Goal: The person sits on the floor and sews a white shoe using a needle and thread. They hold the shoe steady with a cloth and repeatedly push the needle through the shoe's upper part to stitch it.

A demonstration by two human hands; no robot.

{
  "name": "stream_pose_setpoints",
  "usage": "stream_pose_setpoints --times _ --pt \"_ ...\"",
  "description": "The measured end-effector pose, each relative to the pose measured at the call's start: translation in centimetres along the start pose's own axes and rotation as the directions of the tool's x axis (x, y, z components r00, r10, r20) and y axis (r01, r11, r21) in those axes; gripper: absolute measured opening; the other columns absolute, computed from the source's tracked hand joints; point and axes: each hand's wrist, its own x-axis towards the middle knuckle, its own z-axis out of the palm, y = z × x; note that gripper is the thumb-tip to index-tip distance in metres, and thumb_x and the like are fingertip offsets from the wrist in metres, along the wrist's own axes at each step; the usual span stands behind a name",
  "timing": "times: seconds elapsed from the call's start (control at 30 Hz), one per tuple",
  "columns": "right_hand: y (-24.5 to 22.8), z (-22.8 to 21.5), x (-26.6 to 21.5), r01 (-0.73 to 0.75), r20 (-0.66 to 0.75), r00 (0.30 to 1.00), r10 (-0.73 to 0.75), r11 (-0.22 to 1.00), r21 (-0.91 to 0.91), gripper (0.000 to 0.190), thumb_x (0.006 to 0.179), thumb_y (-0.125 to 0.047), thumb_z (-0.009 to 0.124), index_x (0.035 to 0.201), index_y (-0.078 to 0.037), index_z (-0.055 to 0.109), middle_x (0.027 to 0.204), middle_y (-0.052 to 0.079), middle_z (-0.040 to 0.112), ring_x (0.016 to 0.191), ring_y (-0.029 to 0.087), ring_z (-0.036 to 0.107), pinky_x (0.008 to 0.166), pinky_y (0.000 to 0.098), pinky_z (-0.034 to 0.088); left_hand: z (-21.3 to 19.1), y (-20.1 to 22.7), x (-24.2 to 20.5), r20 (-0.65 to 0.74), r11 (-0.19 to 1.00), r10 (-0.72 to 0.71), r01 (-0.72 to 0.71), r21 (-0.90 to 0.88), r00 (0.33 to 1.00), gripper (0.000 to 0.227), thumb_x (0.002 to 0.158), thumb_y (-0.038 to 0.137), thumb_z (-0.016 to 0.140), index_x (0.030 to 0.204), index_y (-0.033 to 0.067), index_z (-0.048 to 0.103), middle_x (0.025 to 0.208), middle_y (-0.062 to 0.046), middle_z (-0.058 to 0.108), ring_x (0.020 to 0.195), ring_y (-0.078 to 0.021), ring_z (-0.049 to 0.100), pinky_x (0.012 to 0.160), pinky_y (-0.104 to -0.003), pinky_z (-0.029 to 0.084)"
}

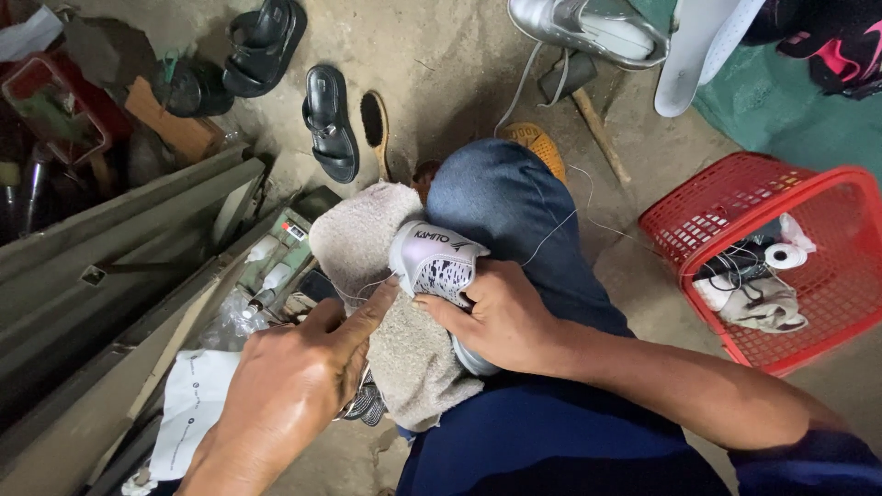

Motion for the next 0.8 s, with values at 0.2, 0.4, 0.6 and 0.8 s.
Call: stream_pose_setpoints --times 0.2,0.4,0.6,0.8 --pt "-0.2 -0.2 0.2 0.004 -0.002 1.0 -0.004 1.0 0.014 0.021 0.089 -0.023 0.076 0.077 -0.008 0.067 0.071 0.0 0.075 0.066 0.008 0.067 0.066 0.032 0.053 1.2 0.1 0.3 -0.246 0.985 0.098 -0.058 0.164 0.964 0.07 0.091 0.038 0.062 0.157 0.0448 0.038 0.088 0.003 0.057 0.04 -0.0349 0.063 0.04 -0.05 0.055" --pt "0.3 0.0 0.0 -0.134 0.054 0.989 0.138 0.989 -0.069 0.04 0.09 -0.032 0.076 0.062 -0.014 0.055 0.053 -0.004 0.052 0.052 0.008 0.045 0.05 0.0354 0.04 0.0 1.3 0.4 0.041 0.99 0.027 -0.033 0.135 0.999 0.096 0.088 -0.007 0.053 0.168 0.0321 0.017 0.106 -0.01 0.056 0.036 -0.0212 0.056 0.045 -0.044 0.065" --pt "-0.2 -0.3 0.1 -0.132 0.038 0.99 0.134 0.99 -0.057 0.036 0.091 -0.029 0.079 0.066 -0.013 0.058 0.062 -0.011 0.054 0.062 0.003 0.045 0.053 0.0314 0.043 0.4 0.9 0.7 -0.197 0.991 0.089 -0.106 -0.078 0.976 0.061 0.095 0.007 0.056 0.15 0.0328 0.052 0.1 -0.004 0.073 0.043 -0.0261 0.069 0.062 -0.055 0.069" --pt "-0.2 -0.3 0.3 -0.075 0.061 0.995 0.076 0.997 -0.023 0.024 0.092 -0.026 0.075 0.075 -0.013 0.066 0.07 -0.01 0.062 0.069 0.003 0.051 0.062 0.0308 0.048 0.9 1.0 1.3 -0.162 0.993 0.119 -0.117 0.024 0.98 0.063 0.099 0.015 0.054 0.159 0.0242 0.041 0.094 -0.009 0.064 0.044 -0.0319 0.067 0.05 -0.057 0.062"
